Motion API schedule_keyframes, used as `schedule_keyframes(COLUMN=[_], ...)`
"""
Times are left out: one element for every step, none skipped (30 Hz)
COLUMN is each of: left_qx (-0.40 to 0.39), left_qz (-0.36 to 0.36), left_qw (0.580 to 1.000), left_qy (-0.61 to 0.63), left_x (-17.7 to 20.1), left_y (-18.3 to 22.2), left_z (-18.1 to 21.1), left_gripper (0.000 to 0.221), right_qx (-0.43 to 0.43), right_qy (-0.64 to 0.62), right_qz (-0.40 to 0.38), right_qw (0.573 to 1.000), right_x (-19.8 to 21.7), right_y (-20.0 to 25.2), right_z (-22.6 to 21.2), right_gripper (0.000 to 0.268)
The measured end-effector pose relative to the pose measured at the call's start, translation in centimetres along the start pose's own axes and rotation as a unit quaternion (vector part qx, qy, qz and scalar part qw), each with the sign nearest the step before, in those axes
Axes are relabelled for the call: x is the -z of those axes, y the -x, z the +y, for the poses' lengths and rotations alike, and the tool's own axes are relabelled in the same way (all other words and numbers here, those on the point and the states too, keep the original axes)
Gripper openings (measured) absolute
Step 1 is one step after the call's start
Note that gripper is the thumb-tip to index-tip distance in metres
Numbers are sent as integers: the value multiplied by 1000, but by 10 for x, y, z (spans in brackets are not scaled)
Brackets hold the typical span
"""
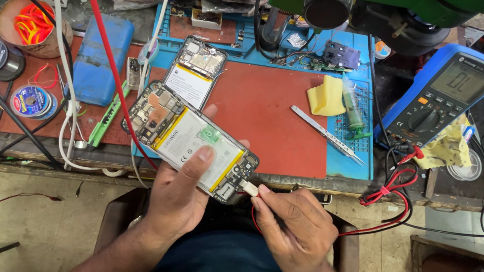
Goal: The person disassembles a smartphone, removes the battery and motherboard, and uses a metal tool to scrape and clean the motherboard. The person then reassembles the phone and connects it to a power source.
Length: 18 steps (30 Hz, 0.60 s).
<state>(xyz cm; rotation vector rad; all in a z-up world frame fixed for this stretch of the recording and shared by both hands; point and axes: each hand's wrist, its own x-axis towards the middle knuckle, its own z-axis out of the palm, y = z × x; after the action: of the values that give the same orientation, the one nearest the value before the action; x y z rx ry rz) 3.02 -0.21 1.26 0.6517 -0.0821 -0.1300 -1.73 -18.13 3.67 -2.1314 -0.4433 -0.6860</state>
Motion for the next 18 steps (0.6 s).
schedule_keyframes(left_qx=[3, 6, 11, 16, 20, 23, 26, 29, 30, 30, 32, 15, -4, -23, -49, -75, -100, -61], left_qz=[-1, -2, -8, -14, -20, -12, -7, -1, -16, -32, -46, -80, -116, -151, -160, -167, -171, -128], left_qw=[1000, 1000, 1000, 1000, 1000, 999, 999, 999, 998, 996, 993, 984, 969, 950, 938, 923, 908, 920], left_qy=[-7, -14, -14, -14, -14, -20, -26, -31, -55, -79, -102, -160, -217, -272, -305, -337, -369, -365], left_x=[0, 0, 1, 2, 3, 3, 3, 3, 2, 2, 1, 0, 0, 0, 0, 1, 1, 2], left_y=[1, 2, 2, 3, 3, 3, 3, 2, 3, 5, 9, 13, 18, 19, 19, 20, 22, 19], left_z=[-2, -3, -4, -6, -6, -7, -9, -10, -10, -10, -10, -10, -8, -6, -5, -2, 0, -1], left_gripper=[65, 65, 65, 64, 64, 66, 67, 69, 71, 74, 77, 77, 78, 79, 74, 69, 64, 60], right_qx=[-6, -10, -15, -20, -16, -12, -8, 13, 32, 51, 69, 86, 106, 94, 85, 76, -29, -134], right_qy=[-2, -3, -3, -3, 6, 15, 25, 37, 50, 62, 75, 88, 102, 89, 75, 62, 10, -41], right_qz=[-2, -2, -2, -3, -10, -17, -22, -34, -44, -55, -67, -79, -90, -78, -65, -51, -35, -20], right_qw=[1000, 1000, 1000, 1000, 1000, 1000, 999, 999, 997, 995, 993, 989, 985, 989, 991, 994, 999, 990], right_x=[1, 1, 2, 3, 4, 6, 6, 7, 6, 6, 5, 5, 5, 5, 4, 2, 0, -1], right_y=[1, 1, 2, 2, 0, -1, -3, -6, -9, -11, -11, -11, -11, -9, -8, -6, -3, 1], right_z=[-1, -2, -3, -4, -5, -7, -8, -10, -11, -11, -12, -12, -11, -10, -8, -6, -4, -2], right_gripper=[28, 27, 26, 25, 27, 29, 31, 33, 36, 38, 41, 43, 46, 43, 40, 37, 37, 38])
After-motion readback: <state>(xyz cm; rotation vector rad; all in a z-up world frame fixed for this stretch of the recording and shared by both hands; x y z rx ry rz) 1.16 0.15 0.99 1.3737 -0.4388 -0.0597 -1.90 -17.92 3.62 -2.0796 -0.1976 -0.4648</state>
